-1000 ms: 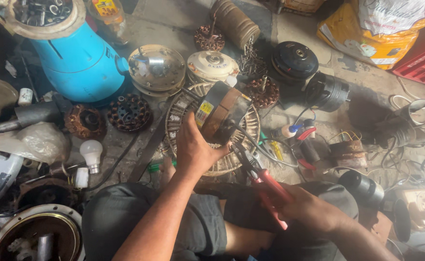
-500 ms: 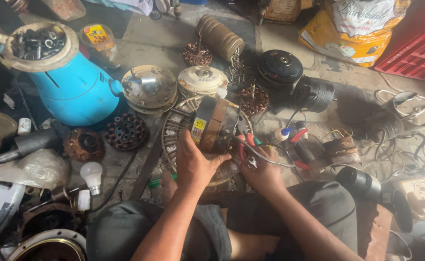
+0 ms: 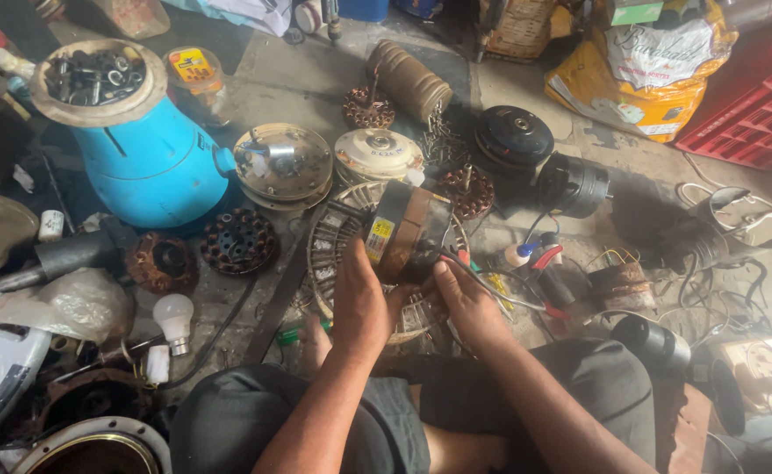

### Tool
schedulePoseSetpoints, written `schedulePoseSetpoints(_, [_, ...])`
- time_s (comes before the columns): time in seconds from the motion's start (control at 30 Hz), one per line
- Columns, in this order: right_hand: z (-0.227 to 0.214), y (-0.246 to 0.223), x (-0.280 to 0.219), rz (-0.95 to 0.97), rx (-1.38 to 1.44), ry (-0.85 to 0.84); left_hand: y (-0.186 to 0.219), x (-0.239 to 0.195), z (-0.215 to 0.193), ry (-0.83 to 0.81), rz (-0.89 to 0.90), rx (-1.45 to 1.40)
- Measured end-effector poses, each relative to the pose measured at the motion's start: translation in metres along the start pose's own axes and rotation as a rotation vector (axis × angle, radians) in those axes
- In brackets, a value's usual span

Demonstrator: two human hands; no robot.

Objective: The person sits on the floor and repairs an electrical motor stator. They use pliers to strip and adjust wires, then connect the motor to a power strip to test it. The person repeatedly manipulates the stator and wires while testing the motor's functionality.

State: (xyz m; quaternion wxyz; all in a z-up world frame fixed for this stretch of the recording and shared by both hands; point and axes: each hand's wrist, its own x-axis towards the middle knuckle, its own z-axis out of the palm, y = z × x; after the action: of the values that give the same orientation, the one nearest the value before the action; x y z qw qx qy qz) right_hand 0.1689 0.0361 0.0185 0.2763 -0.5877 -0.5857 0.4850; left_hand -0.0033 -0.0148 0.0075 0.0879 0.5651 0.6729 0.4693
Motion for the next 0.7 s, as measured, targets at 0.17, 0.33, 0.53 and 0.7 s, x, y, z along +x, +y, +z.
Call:
schedulePoseSetpoints(0.17, [0.003,-0.003,-0.003,-0.328,-0.111,0.051,0.002,0.004,-0.003,-0.013,-0.022,-0.021])
schedulePoseSetpoints(0.33, [0.004,0.003,-0.004,-0.302,0.022,0.05,0.003,0.002,-0.003,0.011,-0.007,-0.005])
schedulePoseSetpoints(0.53, [0.009,0.01,-0.004,-0.157,0.023,0.071,-0.009,0.004,0.001,0.008,-0.508,-0.599])
schedulePoseSetpoints(0.7, [0.016,0.016,-0.003,-0.241,-0.011,0.147,-0.033,0.016,-0.002,0.124,-0.395,-0.79])
